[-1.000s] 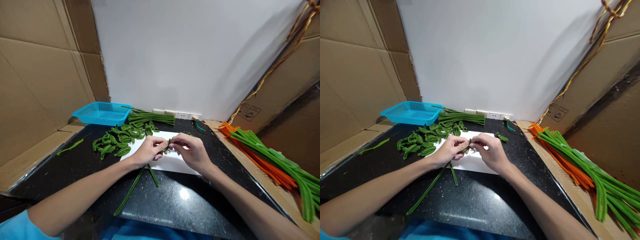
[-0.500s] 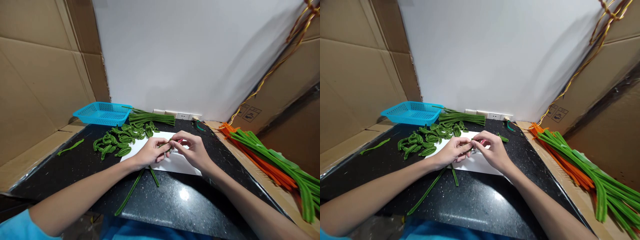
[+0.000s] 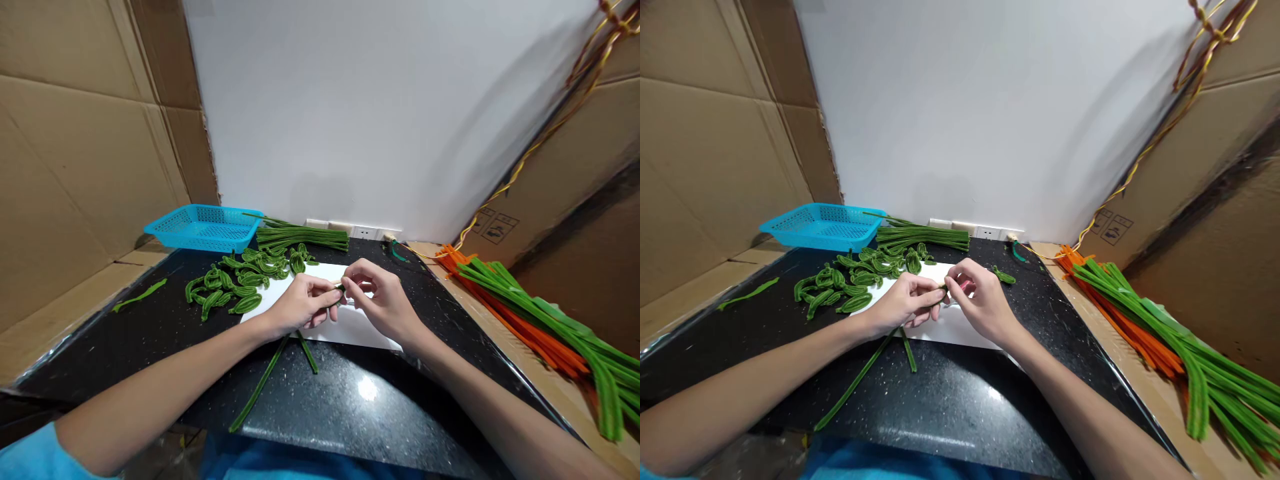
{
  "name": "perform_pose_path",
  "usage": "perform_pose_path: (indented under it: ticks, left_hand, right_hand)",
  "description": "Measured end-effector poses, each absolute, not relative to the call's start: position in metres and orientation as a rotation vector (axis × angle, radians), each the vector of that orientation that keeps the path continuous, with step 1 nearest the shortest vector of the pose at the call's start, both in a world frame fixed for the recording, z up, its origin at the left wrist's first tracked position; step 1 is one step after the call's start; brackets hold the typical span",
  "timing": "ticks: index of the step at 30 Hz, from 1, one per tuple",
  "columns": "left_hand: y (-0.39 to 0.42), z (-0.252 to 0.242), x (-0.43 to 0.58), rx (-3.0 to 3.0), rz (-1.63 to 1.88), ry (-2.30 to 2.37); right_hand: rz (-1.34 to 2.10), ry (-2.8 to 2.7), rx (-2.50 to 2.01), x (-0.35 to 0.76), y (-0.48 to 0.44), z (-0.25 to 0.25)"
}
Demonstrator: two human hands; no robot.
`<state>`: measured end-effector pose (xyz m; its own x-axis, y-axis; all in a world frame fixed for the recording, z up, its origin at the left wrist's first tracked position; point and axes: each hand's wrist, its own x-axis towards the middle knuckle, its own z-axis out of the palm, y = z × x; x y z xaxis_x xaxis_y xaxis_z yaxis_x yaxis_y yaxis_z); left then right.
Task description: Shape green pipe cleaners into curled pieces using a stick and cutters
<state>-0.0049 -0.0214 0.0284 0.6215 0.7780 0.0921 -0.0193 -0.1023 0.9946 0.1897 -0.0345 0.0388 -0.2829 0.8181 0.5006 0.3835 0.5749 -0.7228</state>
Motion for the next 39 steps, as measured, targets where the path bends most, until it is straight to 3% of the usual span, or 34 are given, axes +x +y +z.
perform_pose_path:
  ticks: [9,20,29,39]
  left_hand:
    - [-0.020,0.021,0.000,1.480,0.852,0.718]
    - [-0.019,0.022,0.000,1.374,0.902,0.626]
    - [-0.020,0.024,0.000,1.331,0.929,0.615]
    - [-0.018,0.023,-0.001,1.335,0.964,0.639]
  right_hand:
    - [0.798,-1.882,-0.989,0.194,-0.028,0.030]
    - [0.093,-2.150,-0.931,0.201,-0.028,0.028]
    - [0.130,-2.141,-0.875,0.198,-0.030,0.029]
    - [-0.057,-2.155,-0.835,0.198,-0.032,0.026]
